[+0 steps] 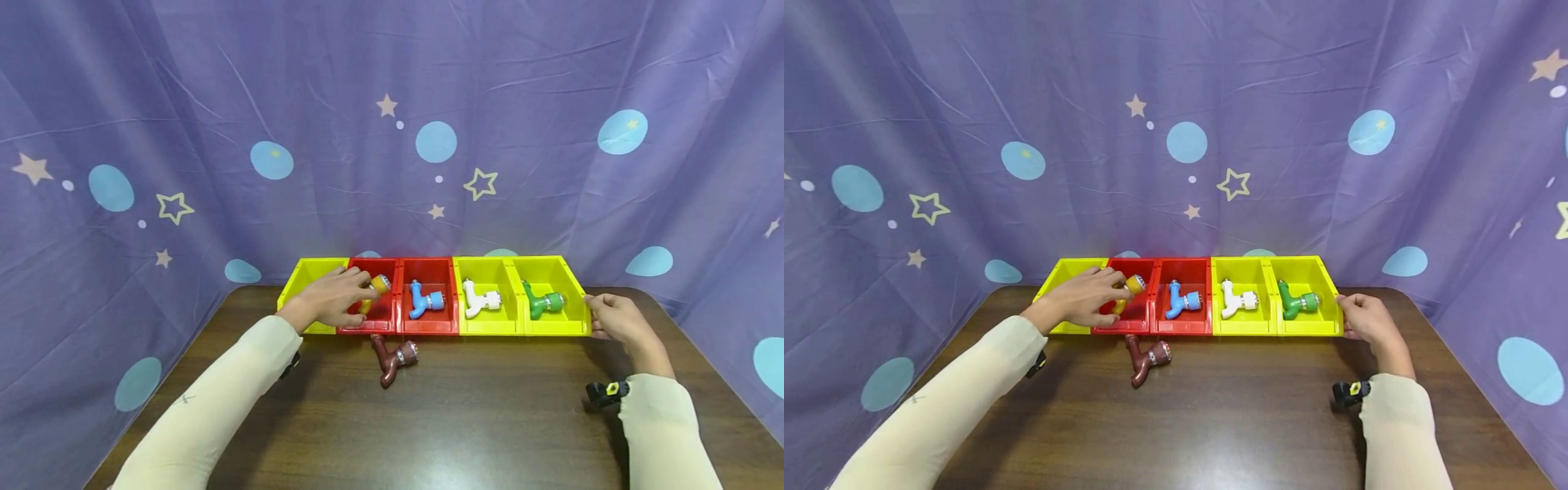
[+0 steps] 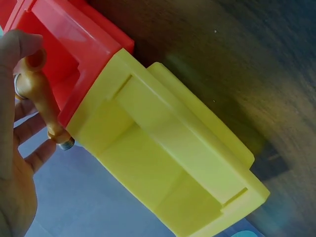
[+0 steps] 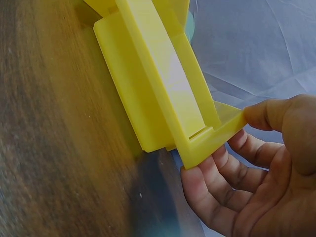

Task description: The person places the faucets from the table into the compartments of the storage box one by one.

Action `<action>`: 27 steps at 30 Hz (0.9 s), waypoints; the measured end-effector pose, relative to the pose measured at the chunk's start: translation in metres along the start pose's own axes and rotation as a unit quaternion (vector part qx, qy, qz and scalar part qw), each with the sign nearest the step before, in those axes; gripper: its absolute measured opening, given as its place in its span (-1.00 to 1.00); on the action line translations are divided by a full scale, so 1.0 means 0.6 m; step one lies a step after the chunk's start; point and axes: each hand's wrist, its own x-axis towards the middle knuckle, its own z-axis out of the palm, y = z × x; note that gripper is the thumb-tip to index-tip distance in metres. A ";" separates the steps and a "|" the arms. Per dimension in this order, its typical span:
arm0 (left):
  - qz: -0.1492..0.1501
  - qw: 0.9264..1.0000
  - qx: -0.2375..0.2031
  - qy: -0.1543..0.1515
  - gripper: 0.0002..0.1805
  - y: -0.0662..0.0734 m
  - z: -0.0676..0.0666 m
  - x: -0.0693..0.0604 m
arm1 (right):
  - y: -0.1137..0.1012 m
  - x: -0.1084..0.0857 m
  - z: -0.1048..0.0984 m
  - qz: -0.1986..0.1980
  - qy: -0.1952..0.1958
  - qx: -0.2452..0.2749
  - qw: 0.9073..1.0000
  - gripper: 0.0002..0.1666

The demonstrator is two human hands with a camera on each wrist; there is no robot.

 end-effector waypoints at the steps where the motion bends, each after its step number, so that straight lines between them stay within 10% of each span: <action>1: 0.000 1.000 0.002 -0.001 -0.47 0.000 0.001 0.002 | -0.001 0.000 0.000 0.001 0.001 0.000 1.000 -0.37; 27: 0.000 0.995 0.069 -0.070 -0.57 -0.016 0.019 0.048 | 0.001 0.001 0.000 -0.001 0.004 0.003 1.000 -0.41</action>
